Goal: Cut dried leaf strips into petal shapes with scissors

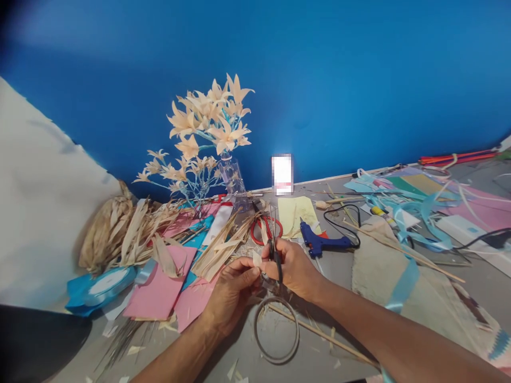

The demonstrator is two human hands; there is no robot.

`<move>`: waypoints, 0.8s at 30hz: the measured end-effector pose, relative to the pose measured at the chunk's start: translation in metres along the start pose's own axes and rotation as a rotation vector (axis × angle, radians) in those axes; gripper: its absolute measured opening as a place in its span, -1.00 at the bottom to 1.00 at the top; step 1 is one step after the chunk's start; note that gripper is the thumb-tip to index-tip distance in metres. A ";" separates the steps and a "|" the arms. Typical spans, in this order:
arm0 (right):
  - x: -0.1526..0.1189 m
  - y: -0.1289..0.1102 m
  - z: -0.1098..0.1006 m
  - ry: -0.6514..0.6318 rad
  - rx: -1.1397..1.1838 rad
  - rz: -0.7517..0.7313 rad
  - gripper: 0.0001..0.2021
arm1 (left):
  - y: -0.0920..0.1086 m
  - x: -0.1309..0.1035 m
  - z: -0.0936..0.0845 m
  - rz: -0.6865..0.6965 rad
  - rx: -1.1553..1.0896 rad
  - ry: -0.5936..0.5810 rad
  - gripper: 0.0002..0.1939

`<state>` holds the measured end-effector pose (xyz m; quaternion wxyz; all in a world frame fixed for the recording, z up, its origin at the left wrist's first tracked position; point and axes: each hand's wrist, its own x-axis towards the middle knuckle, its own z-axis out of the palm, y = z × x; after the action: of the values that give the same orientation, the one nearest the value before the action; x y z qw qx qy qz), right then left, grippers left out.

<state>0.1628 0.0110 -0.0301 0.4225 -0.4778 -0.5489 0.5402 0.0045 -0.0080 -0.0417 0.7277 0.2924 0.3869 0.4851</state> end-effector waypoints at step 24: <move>-0.009 0.002 -0.001 -0.492 -0.229 0.079 -0.45 | 0.025 0.003 -0.006 0.099 -0.373 0.082 -0.65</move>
<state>0.1652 0.0024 -0.0313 0.1982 -0.3981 -0.6734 0.5906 -0.0117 0.0042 -0.0260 0.7280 0.1514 0.3048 0.5951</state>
